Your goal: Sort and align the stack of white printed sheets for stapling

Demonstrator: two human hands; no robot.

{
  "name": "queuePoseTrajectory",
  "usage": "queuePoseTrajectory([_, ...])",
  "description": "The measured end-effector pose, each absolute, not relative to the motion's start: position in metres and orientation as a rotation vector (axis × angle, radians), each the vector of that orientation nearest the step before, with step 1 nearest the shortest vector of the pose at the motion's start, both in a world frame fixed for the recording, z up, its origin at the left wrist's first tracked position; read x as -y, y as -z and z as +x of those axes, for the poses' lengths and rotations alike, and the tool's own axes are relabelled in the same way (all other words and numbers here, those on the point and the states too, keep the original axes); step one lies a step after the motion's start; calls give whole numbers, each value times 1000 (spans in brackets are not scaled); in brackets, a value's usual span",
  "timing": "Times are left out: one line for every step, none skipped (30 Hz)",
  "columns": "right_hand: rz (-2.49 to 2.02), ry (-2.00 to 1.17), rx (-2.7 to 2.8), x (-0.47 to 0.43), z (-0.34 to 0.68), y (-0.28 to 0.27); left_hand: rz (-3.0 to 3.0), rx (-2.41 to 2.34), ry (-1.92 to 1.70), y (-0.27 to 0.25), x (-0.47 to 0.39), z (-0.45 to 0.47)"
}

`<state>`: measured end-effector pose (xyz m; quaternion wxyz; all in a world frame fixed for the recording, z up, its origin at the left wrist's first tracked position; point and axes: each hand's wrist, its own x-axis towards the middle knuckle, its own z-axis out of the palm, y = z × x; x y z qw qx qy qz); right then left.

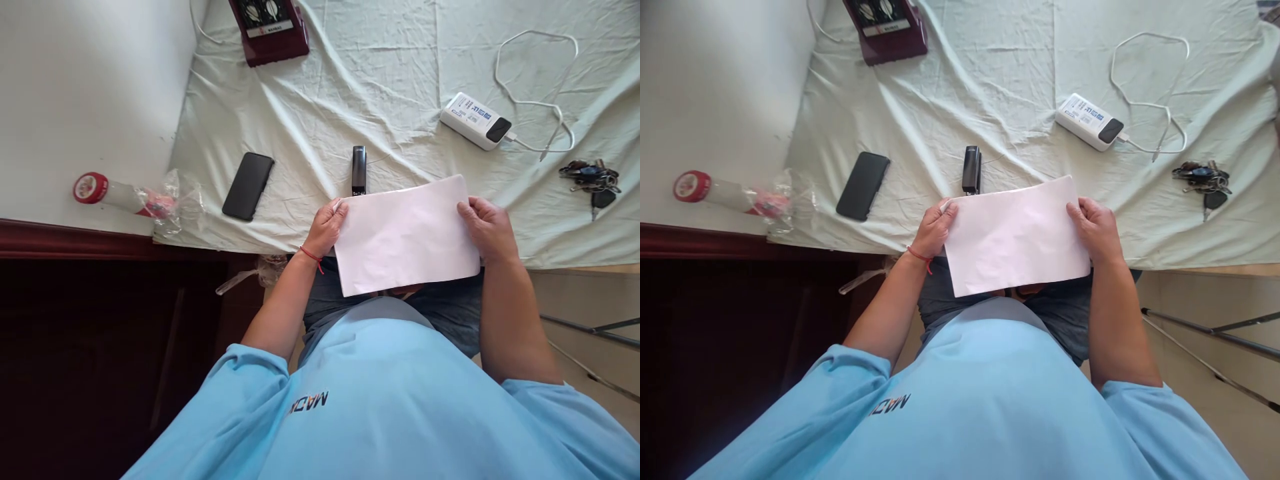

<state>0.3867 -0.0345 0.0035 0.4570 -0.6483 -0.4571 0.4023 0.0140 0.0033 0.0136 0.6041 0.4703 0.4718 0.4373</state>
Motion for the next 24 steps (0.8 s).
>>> queuePoseTrajectory([-1607, -1070, 1126, 34, 387, -5, 1093, -1088, -1003, -14, -4, 13])
queuePoseTrajectory([-1613, -1128, 1107, 33, 388, -7, 1104, -1090, -992, -15, -4, 12])
queuePoseTrajectory([-1619, -1169, 1082, 33, 389, -9, 1121, -1098, -980, -15, -4, 10])
queuePoseTrajectory([-1622, -1194, 1057, 33, 390, -10, 1145, -1113, -970, -14, -5, 8])
queuePoseTrajectory([-1620, -1208, 1037, 33, 390, -11, 1173, -1137, -961, -13, -6, 7])
queuePoseTrajectory([-1618, -1217, 1024, 34, 392, -12, 1201, -1171, -954, -12, -8, 5])
queuePoseTrajectory([-1617, -1227, 1013, 35, 393, -13, 1222, -1218, -946, -11, -9, 4])
queuePoseTrajectory([-1621, -1236, 999, 36, 394, -14, 1233, -1279, -940, -9, -11, 3])
queuePoseTrajectory([-1629, -1243, 979, 37, 396, -15, 1238, -1350, -934, -8, -13, 2])
queuePoseTrajectory([-1641, -1251, 953, 38, 397, -17, 1242, -1421, -927, -6, -16, 2])
queuePoseTrajectory([-1656, -1257, 923, 40, 399, -19, 1251, -1482, -921, -5, -19, 2])
queuePoseTrajectory([-1670, -1259, 891, 40, 400, -21, 1268, -1528, -919, -4, -22, 3])
queuePoseTrajectory([-1683, -1255, 860, 41, 400, -23, 1294, -1552, -921, -2, -26, 4])
queuePoseTrajectory([-1694, -1248, 834, 41, 400, -25, 1323, -1555, -931, -1, -30, 5])
queuePoseTrajectory([-1697, -1239, 815, 41, 400, -26, 1351, -1540, -948, 1, -35, 6])
queuePoseTrajectory([-1690, -1227, 806, 40, 400, -27, 1372, -1517, -973, 3, -40, 6])
queuePoseTrajectory([-1675, -1217, 808, 39, 400, -27, 1386, -1490, -1002, 5, -45, 7])
queuePoseTrajectory([-1656, -1208, 816, 38, 400, -27, 1394, -1462, -1029, 7, -50, 8])
queuePoseTrajectory([-1636, -1199, 827, 37, 401, -26, 1397, -1440, -1050, 9, -55, 9])
queuePoseTrajectory([-1621, -1187, 835, 36, 402, -25, 1396, -1426, -1062, 11, -59, 11])
queuePoseTrajectory([-1617, -1174, 838, 35, 404, -23, 1394, -1423, -1065, 12, -61, 12])
queuePoseTrajectory([-1624, -1162, 838, 35, 405, -21, 1391, -1428, -1065, 14, -63, 15])
queuePoseTrajectory([-1641, -1145, 836, 35, 407, -19, 1387, -1439, -1066, 15, -63, 17])
queuePoseTrajectory([-1662, -1125, 836, 35, 409, -18, 1382, -1452, -1071, 15, -62, 20])
